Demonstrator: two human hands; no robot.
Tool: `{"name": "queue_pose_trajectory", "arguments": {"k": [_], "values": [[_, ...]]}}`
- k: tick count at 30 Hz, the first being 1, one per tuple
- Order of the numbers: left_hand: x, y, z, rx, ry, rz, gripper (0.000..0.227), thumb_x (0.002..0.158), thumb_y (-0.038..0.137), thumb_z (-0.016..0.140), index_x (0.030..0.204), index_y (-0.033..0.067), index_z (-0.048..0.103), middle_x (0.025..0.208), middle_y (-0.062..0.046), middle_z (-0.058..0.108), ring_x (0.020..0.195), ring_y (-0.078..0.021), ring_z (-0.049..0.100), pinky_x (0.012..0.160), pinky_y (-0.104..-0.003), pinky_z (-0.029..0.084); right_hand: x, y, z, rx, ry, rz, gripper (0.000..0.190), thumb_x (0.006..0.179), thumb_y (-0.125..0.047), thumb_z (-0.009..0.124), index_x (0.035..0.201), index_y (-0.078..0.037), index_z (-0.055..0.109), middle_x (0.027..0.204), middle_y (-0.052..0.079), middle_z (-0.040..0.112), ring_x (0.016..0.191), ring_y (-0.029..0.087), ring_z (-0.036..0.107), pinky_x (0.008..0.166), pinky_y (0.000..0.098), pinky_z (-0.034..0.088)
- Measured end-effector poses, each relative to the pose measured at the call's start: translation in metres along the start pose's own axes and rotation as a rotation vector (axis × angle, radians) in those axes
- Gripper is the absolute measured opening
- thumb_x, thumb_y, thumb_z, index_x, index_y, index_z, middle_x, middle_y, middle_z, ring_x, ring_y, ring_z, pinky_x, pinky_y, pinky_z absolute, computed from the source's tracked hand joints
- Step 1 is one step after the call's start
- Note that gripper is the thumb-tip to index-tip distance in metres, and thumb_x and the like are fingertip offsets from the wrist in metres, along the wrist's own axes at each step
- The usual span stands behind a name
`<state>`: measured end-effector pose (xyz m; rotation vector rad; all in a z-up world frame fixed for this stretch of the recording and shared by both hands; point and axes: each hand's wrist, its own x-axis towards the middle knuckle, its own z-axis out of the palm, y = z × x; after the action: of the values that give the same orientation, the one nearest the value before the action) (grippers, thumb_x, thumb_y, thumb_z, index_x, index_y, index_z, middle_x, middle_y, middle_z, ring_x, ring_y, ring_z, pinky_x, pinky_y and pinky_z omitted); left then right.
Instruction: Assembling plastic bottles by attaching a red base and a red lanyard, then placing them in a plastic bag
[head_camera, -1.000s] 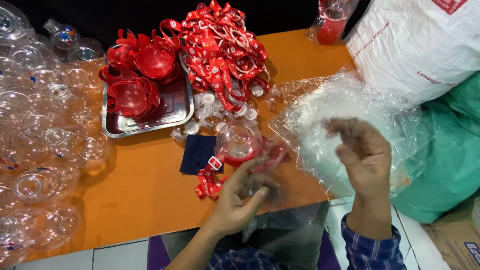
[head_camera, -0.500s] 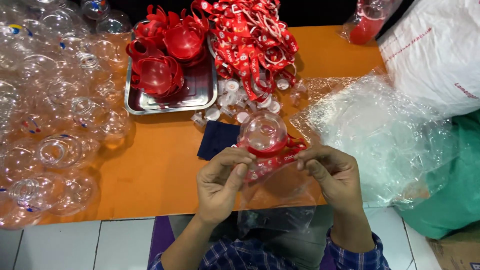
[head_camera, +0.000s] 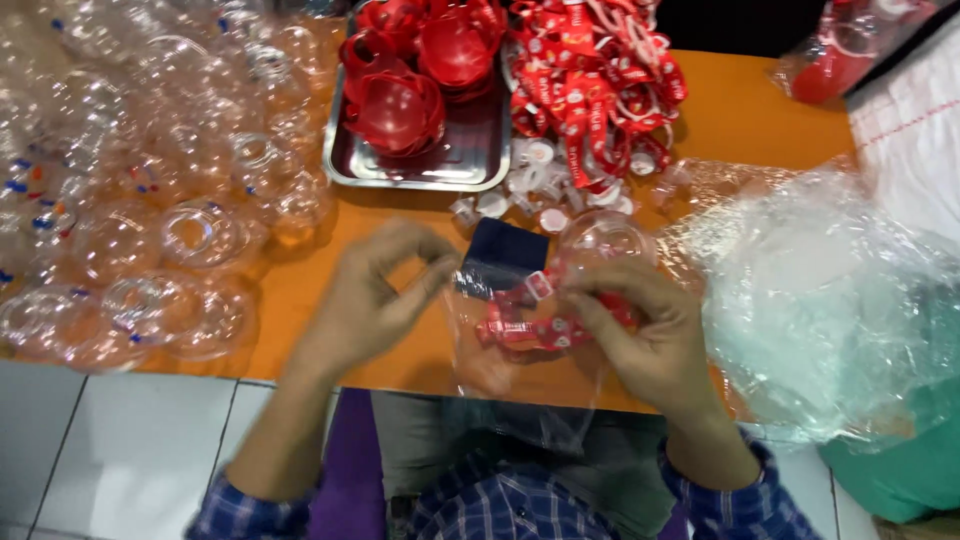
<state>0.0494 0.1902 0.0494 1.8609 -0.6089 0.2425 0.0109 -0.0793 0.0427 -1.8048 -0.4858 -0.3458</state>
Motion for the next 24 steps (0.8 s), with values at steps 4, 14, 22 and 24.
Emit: {"name": "queue_pose_trajectory", "arguments": {"k": [4, 14, 22, 24], "values": [[0.014, 0.014, -0.049, 0.216, 0.103, 0.248, 0.006, 0.095, -0.001, 0.075, 0.101, 0.0019, 0.073, 0.083, -0.012, 0.067, 0.085, -0.0339, 0.068, 0.084, -0.043, 0.054, 0.048, -0.016, 0.022, -0.162, 0.082, -0.228, 0.011, 0.091, 0.005, 0.077, 0.101, 0.000, 0.077, 0.088, 0.020, 0.066, 0.082, 0.031, 0.068, 0.081, 0.0445, 0.055], [-0.077, 0.012, -0.051, 0.841, 0.302, 0.752, 0.010, 0.087, 0.005, 0.077, 0.085, 0.0146, 0.079, 0.088, -0.003, 0.079, 0.090, -0.0275, 0.074, 0.087, -0.046, 0.059, 0.009, 0.008, 0.062, -0.464, 0.144, -0.719, 0.005, 0.090, -0.011, 0.076, 0.090, -0.014, 0.081, 0.092, 0.008, 0.070, 0.085, 0.029, 0.067, 0.081, 0.0427, 0.056], [-0.146, -0.119, -0.001, 0.898, 0.140, 0.364, 0.009, 0.097, 0.012, 0.066, 0.103, 0.0098, 0.071, 0.109, -0.005, 0.074, 0.116, -0.0282, 0.066, 0.107, -0.047, 0.048, -0.041, 0.124, 0.116, -0.603, -0.126, -0.511, 0.009, 0.092, -0.005, 0.067, 0.085, -0.007, 0.071, 0.096, 0.010, 0.065, 0.091, 0.033, 0.066, 0.073, 0.0403, 0.050], [-0.152, -0.127, 0.003, 0.850, 0.163, 0.297, 0.011, 0.099, 0.013, 0.061, 0.101, 0.0087, 0.071, 0.110, -0.008, 0.075, 0.119, -0.0312, 0.065, 0.110, -0.050, 0.043, -0.048, 0.126, 0.118, -0.682, -0.174, -0.410, 0.008, 0.091, -0.008, 0.071, 0.084, -0.007, 0.072, 0.095, 0.011, 0.064, 0.090, 0.034, 0.064, 0.068, 0.0405, 0.047]]}}
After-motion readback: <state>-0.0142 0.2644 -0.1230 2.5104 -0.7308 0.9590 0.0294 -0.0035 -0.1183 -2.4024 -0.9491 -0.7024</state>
